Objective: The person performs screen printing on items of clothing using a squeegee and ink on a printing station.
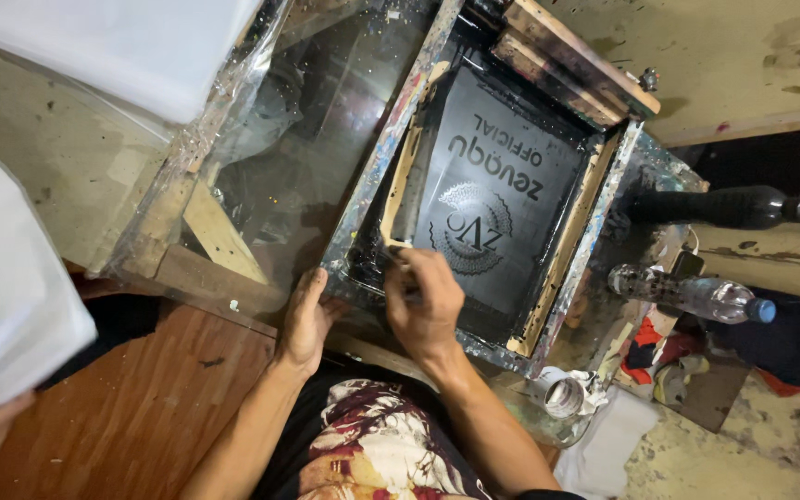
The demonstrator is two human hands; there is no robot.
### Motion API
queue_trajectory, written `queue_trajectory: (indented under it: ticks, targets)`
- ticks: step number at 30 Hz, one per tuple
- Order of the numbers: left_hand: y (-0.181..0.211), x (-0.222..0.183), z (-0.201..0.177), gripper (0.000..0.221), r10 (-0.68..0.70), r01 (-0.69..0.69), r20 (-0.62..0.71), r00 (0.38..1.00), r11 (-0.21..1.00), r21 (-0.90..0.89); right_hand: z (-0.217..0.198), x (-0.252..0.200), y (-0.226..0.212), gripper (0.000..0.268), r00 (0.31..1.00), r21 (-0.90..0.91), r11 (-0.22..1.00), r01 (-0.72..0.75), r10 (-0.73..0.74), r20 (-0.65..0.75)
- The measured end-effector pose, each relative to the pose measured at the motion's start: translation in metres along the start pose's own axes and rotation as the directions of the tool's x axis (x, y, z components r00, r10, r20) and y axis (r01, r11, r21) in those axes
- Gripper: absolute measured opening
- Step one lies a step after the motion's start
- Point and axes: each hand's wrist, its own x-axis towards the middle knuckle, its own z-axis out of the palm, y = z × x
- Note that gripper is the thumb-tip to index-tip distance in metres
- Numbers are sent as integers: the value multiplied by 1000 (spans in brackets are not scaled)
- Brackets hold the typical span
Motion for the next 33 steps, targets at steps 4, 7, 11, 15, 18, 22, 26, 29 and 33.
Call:
queue_trajectory:
  ticks: [4, 7, 11, 15, 18, 22, 26, 29, 33]
  targets:
    - [14, -11, 15, 23, -12, 13, -42, 999, 1000, 23, -24, 24, -22, 22, 997, -6, 997, -72, 72, -13]
    - [13, -10, 14, 26, 9, -7, -57, 998, 999, 32, -14, 11, -23, 32, 997, -1, 997, -75, 75, 27]
    - [17, -12, 20, 28, 25, -22, -57, 998, 999, 46, 5, -2, -31, 26, 994, 25, 999, -41, 38, 98]
    - [18, -11, 21, 32, 3, 1, -61, 998, 998, 64, 13, -3, -29, 23, 987, 58, 998, -32, 23, 159]
    - [13, -5, 13, 35, 4, 0, -44, 999, 995, 99, 17, -4, -27, 20, 983, 60, 998, -26, 15, 181]
    - [1, 7, -1, 35, -9, 14, -54, 999, 996, 93, 24, -16, -23, 18, 978, 65, 997, -36, 22, 209]
    - [-16, 26, -25, 33, -12, 15, -28, 1000, 996, 86, 23, -24, -19, 23, 970, 71, 994, -80, 61, 237]
    - [0, 12, -7, 27, -23, 23, -3, 1000, 999, 48, -23, -24, -16, 27, 980, 54, 989, -137, 128, 156]
    - [14, 6, -5, 30, 5, -4, -7, 1000, 996, 90, -128, -45, 7, 24, 959, -417, 890, -185, 71, -274]
